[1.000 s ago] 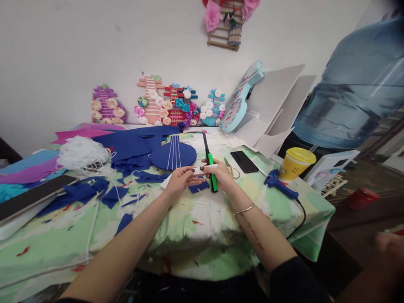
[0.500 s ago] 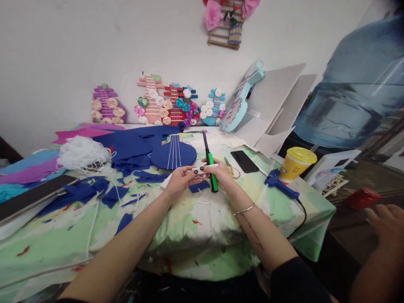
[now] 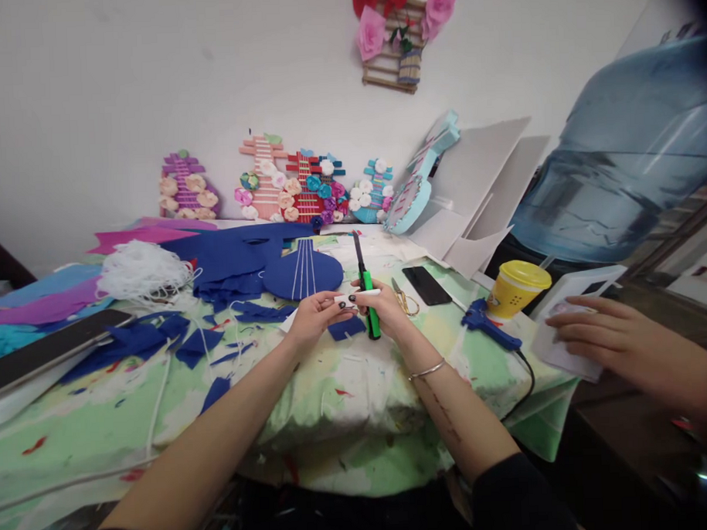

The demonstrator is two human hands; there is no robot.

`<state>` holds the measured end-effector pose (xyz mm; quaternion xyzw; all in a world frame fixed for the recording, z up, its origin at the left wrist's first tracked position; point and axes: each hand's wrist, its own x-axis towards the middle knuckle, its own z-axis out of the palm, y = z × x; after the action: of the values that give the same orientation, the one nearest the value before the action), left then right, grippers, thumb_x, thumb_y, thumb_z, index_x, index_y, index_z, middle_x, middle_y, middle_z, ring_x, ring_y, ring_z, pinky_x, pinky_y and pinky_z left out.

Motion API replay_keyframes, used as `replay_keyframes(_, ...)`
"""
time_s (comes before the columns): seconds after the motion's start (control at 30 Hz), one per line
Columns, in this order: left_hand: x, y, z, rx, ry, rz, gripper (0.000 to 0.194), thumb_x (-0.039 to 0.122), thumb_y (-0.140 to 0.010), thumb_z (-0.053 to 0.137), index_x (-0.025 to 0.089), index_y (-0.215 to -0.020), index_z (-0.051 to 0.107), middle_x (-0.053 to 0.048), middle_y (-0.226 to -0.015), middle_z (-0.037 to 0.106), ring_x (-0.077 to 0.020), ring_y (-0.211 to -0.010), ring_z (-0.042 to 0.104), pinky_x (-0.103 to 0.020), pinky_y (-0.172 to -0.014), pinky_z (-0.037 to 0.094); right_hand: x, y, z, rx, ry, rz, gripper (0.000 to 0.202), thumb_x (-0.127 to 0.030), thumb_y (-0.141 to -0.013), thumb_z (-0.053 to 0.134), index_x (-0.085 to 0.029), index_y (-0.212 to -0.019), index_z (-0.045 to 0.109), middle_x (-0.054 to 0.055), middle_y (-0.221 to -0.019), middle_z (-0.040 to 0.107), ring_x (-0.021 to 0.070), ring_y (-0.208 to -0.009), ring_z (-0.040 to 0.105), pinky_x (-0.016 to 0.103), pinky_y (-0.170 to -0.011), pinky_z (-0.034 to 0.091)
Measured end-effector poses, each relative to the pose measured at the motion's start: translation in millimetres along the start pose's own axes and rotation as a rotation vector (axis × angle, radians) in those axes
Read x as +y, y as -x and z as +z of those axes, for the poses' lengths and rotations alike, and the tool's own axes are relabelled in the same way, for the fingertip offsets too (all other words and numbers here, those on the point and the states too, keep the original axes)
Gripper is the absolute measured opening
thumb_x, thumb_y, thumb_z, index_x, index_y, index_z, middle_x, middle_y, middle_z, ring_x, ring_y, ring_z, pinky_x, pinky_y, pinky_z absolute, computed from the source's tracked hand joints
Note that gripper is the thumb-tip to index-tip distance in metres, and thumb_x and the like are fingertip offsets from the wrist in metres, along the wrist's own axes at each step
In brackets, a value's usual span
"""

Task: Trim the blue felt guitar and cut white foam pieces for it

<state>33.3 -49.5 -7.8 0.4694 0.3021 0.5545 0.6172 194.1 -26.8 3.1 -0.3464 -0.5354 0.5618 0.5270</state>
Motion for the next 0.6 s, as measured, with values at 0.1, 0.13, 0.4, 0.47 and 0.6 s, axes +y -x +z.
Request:
replay_keyframes(0.1,0.8,-0.4,-0.2,0.029,-0.022,0.014,0.035,0.025,-0.064,0.075,0.009,-0.091,0.06,-0.01,-0.078,0.072,-0.021,-0.072,0.069,-0.036,-0.077,0.055,0.9,-1.4,0.0,0.032,0.001,-0.013,0.044,-0.03,-0.054,0.077,-0.016,-0.092,0.06,-0.006,-0.053,0.053,0.0065,-0.043,0.043,0.02,-0.042,0.034)
replay_keyframes(0.13,1.7,-0.4,0.0,0.044,-0.03,0.026,0.035,0.026,-0.065,0.075,0.008,-0.091,0.06,-0.011,-0.078,0.072,-0.0215,-0.073,0.069,-0.037,-0.078,0.055,1.4,-2.2,-0.1,0.052,0.005,-0.022,0.043,-0.03,-0.054,0.077,-0.016,-0.091,0.059,-0.007,-0.05,0.05,0.0063,-0.042,0.041,0.02,-0.041,0.033)
replay_keyframes(0.4,5.6,1.7,0.5,0.225,-0.194,0.208,0.029,0.029,-0.071,0.068,0.012,-0.091,0.057,-0.007,-0.073,0.07,-0.0212,-0.072,0.069,-0.034,-0.074,0.055,1.7,-4.4,1.1,0.286,0.086,-0.091,0.029,-0.03,-0.057,0.074,-0.019,-0.068,0.049,-0.011,-0.038,0.038,0.0047,-0.033,0.03,0.02,-0.035,0.023)
replay_keyframes(0.47,2.9,4.0,0.1,0.212,-0.347,0.267,0.026,0.03,-0.074,0.064,0.014,-0.094,0.057,-0.005,-0.071,0.07,-0.0205,-0.068,0.069,-0.031,-0.068,0.054,-0.5,-2.0,3.5,0.238,0.099,-0.086,0.026,-0.033,-0.06,0.072,-0.018,-0.062,0.05,-0.01,-0.034,0.035,0.0046,-0.032,0.028,0.02,-0.035,0.021)
replay_keyframes(0.6,-1.5,10.7,1.0,0.189,-0.674,0.367,0.021,0.029,-0.076,0.061,0.02,-0.095,0.063,-0.003,-0.074,0.069,-0.0187,-0.068,0.067,-0.026,-0.065,0.049,-2.8,2.3,9.3,0.097,0.11,-0.043,0.03,-0.043,-0.064,0.068,-0.015,-0.058,0.057,-0.005,-0.034,0.042,0.0052,-0.03,0.03,0.021,-0.034,0.02)
